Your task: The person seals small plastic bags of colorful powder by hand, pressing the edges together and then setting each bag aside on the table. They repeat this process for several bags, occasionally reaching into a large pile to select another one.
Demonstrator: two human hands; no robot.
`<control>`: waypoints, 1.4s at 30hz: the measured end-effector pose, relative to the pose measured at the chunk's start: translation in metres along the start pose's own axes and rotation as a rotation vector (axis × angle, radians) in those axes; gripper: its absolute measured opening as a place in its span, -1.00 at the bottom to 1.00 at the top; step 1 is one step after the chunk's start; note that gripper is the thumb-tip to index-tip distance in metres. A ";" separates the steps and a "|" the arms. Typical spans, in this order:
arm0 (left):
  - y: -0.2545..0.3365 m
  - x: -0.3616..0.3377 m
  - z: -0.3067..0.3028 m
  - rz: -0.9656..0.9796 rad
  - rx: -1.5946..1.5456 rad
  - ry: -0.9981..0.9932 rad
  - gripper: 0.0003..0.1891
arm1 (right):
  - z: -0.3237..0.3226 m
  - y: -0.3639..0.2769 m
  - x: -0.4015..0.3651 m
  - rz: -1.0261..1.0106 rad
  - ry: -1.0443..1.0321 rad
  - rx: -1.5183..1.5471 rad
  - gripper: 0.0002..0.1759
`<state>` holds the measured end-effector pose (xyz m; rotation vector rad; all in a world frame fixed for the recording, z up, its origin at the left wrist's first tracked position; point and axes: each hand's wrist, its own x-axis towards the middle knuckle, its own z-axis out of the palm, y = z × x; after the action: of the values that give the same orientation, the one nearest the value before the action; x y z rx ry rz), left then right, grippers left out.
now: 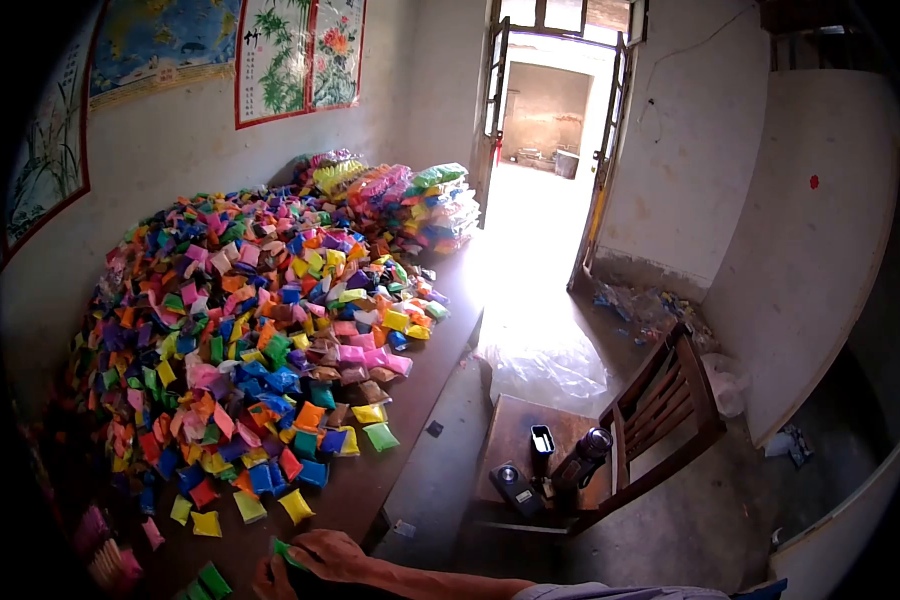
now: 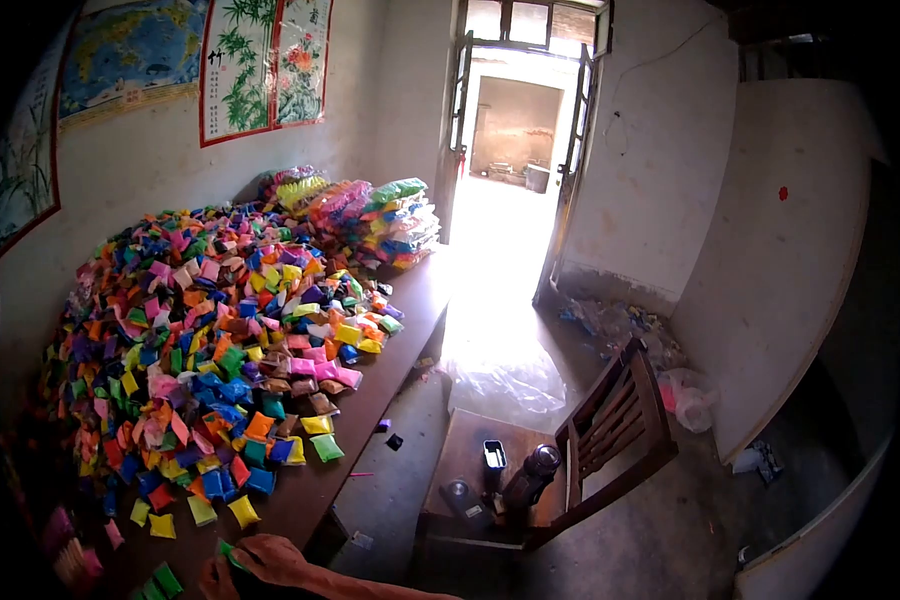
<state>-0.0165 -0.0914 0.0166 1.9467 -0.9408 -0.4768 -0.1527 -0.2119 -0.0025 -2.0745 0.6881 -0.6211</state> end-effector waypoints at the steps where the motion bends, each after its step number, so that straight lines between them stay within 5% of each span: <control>1: -0.002 0.000 0.001 -0.001 0.001 -0.003 -0.43 | -0.001 -0.001 -0.002 -0.022 0.019 0.020 -0.49; 10: -0.008 0.006 0.004 -0.032 -0.003 -0.016 -0.50 | 0.000 0.000 -0.004 -0.068 0.127 0.044 -0.61; 12: -0.058 0.020 0.027 0.055 -0.475 0.061 -0.75 | 0.011 0.012 -0.004 -0.167 0.222 0.000 -0.71; 15: -0.042 0.015 0.017 0.105 -0.152 0.099 -0.67 | 0.016 0.025 -0.001 -0.187 0.166 -0.050 -0.76; 19: -0.019 0.006 0.013 0.068 -0.074 0.145 -0.74 | 0.018 0.017 -0.002 -0.308 0.368 -0.054 -0.76; 28: -0.006 0.005 0.016 -0.085 -0.446 0.048 -0.75 | 0.005 0.012 0.002 -0.229 0.219 -0.016 -0.79; 42: -0.021 0.005 0.017 -0.031 -0.321 0.058 -0.78 | 0.002 0.007 0.002 -0.271 0.216 0.002 -0.80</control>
<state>-0.0150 -0.0981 -0.0098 1.6766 -0.7473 -0.5504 -0.1519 -0.2154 -0.0095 -2.1361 0.5281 -1.0097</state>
